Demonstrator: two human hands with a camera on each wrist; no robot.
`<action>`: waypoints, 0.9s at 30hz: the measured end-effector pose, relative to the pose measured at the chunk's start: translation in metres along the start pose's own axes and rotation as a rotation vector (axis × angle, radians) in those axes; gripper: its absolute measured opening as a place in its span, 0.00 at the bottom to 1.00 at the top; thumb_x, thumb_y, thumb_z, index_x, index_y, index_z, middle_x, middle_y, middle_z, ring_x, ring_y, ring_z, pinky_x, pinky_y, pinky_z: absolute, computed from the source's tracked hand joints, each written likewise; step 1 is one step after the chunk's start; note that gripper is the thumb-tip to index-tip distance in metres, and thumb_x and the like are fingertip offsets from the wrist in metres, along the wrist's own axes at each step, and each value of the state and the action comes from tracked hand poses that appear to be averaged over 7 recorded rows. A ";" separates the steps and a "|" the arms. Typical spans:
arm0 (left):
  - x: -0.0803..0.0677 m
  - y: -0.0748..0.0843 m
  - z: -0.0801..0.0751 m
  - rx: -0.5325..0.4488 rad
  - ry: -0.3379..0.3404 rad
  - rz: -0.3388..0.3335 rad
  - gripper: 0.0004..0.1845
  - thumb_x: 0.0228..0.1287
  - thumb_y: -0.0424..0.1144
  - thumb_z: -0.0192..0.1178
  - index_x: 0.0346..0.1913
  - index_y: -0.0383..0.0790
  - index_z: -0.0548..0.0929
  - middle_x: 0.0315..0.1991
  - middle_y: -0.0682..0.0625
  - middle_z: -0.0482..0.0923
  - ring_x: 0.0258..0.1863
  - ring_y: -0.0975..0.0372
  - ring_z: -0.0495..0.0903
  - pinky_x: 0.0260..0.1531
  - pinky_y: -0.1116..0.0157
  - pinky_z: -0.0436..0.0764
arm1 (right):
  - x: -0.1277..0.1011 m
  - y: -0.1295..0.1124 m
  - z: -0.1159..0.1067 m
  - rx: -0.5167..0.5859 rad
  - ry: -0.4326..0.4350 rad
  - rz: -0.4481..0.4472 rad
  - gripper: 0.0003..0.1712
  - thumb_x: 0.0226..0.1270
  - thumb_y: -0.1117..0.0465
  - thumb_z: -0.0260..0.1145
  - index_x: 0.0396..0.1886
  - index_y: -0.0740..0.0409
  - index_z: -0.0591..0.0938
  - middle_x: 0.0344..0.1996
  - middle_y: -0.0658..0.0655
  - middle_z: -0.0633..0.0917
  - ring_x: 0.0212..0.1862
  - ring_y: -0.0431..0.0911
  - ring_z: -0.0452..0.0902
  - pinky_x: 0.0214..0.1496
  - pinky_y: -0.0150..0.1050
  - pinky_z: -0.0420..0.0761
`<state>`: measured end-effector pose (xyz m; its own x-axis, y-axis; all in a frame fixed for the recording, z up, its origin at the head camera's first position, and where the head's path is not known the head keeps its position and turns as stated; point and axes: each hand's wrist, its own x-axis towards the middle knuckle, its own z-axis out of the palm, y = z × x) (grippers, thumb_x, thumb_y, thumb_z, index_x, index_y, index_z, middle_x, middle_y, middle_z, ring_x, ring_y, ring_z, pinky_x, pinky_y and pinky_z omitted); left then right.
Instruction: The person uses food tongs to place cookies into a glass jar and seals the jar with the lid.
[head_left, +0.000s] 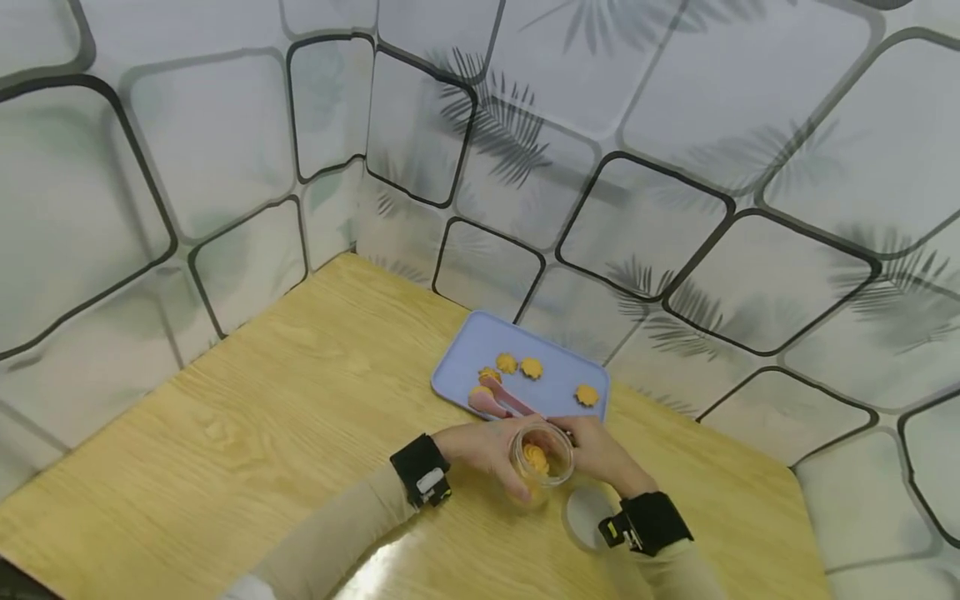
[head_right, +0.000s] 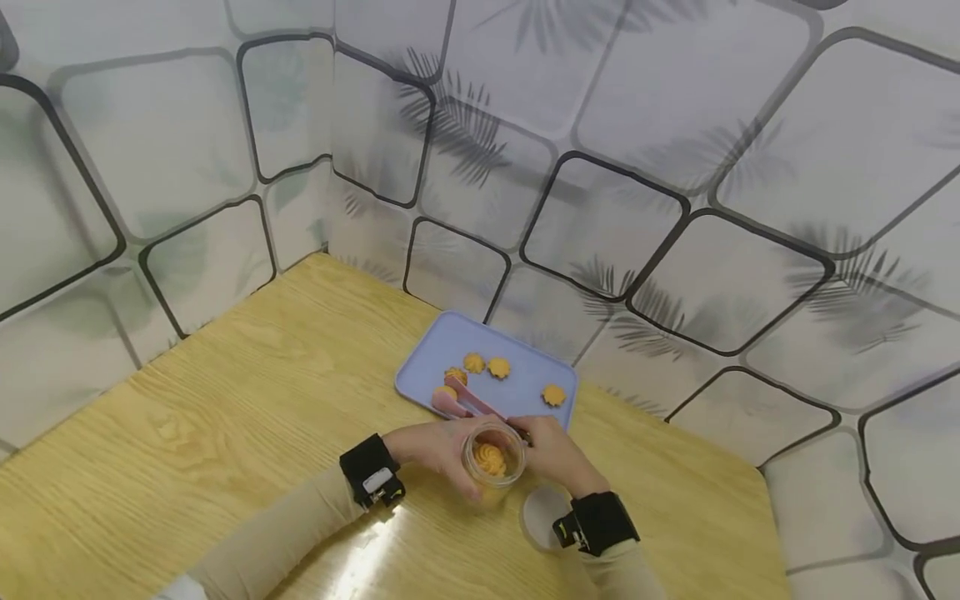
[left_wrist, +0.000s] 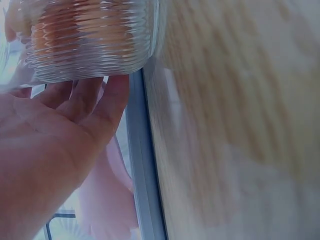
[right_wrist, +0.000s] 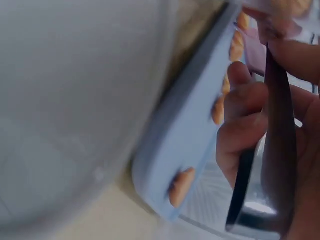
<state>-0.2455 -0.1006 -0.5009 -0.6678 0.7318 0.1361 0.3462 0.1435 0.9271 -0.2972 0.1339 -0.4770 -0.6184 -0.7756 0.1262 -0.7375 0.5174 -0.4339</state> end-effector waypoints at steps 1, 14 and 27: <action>0.000 0.000 0.000 -0.004 -0.002 0.001 0.51 0.45 0.36 0.82 0.72 0.48 0.65 0.66 0.56 0.72 0.66 0.67 0.70 0.71 0.70 0.64 | 0.000 0.000 0.002 -0.006 0.008 0.002 0.11 0.67 0.54 0.71 0.44 0.53 0.89 0.35 0.47 0.89 0.37 0.37 0.83 0.42 0.37 0.83; 0.003 0.003 0.003 -0.037 0.009 -0.063 0.47 0.44 0.34 0.82 0.69 0.51 0.70 0.65 0.46 0.74 0.62 0.68 0.72 0.68 0.69 0.67 | -0.085 -0.007 -0.044 0.338 0.274 -0.056 0.13 0.68 0.80 0.61 0.47 0.68 0.85 0.18 0.53 0.75 0.17 0.35 0.63 0.15 0.30 0.67; 0.005 0.005 0.000 -0.005 0.014 -0.053 0.46 0.48 0.37 0.81 0.71 0.50 0.68 0.66 0.49 0.73 0.66 0.65 0.72 0.68 0.67 0.68 | -0.068 -0.003 -0.047 0.280 0.186 0.174 0.19 0.76 0.64 0.62 0.60 0.72 0.81 0.24 0.56 0.81 0.18 0.36 0.65 0.18 0.34 0.68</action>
<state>-0.2473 -0.0966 -0.4956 -0.6947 0.7135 0.0915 0.3064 0.1784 0.9350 -0.2658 0.2021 -0.4428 -0.7859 -0.5923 0.1778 -0.5300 0.4971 -0.6870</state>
